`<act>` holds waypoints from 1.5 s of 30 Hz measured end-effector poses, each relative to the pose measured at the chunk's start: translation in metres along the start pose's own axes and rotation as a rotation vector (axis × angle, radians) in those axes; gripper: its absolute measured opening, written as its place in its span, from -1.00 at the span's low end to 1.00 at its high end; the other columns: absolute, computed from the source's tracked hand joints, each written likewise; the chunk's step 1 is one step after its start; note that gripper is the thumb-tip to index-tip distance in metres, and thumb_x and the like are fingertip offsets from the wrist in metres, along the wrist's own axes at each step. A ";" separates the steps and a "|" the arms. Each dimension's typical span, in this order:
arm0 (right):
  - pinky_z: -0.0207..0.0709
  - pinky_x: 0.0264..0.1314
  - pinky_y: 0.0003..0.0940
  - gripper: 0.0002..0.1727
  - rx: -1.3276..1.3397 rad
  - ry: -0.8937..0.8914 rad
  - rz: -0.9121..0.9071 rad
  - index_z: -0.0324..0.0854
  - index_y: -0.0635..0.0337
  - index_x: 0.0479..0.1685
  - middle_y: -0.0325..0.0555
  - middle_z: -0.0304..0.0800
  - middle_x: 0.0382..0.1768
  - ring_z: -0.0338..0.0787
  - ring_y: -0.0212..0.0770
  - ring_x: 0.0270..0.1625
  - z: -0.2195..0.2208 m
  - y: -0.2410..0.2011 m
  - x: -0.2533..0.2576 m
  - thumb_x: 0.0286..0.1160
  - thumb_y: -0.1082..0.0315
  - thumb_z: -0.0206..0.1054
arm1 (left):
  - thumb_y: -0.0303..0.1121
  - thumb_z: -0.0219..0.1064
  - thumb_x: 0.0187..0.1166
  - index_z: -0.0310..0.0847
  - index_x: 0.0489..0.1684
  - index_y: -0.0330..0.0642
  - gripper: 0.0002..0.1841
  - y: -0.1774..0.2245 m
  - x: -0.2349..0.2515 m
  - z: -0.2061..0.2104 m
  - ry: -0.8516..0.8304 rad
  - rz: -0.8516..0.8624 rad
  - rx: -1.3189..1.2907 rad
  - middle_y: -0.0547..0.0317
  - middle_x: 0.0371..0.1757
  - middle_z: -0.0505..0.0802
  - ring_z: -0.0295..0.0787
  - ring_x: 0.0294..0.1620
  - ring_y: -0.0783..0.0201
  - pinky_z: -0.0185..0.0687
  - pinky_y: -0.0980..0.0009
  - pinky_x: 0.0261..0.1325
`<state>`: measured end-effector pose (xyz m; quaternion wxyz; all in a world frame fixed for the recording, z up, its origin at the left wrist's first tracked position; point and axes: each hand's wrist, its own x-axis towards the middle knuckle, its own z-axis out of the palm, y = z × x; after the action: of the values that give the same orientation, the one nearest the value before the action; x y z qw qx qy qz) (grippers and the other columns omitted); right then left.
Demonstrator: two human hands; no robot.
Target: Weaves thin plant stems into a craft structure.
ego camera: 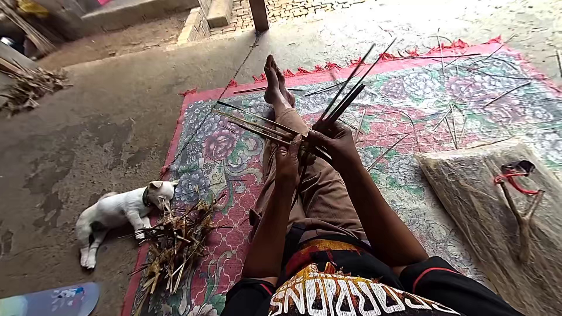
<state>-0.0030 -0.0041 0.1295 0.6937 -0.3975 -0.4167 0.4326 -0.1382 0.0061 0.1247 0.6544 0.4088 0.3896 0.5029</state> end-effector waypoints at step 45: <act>0.72 0.04 -0.46 -0.83 0.093 -0.092 0.059 0.76 0.22 0.03 -0.25 0.87 -0.19 0.80 -0.43 -0.19 0.009 0.003 -0.012 0.56 0.51 0.36 | -0.33 0.34 0.69 0.68 0.06 -0.15 -0.85 0.015 0.013 -0.048 -0.437 0.095 0.103 0.09 -0.33 0.87 0.85 -0.47 0.29 0.85 0.37 -0.34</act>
<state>-0.0153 -0.0132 0.1272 0.6784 -0.3567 -0.4157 0.4897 -0.1845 0.0281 0.1199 0.6770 0.5588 0.2441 0.4121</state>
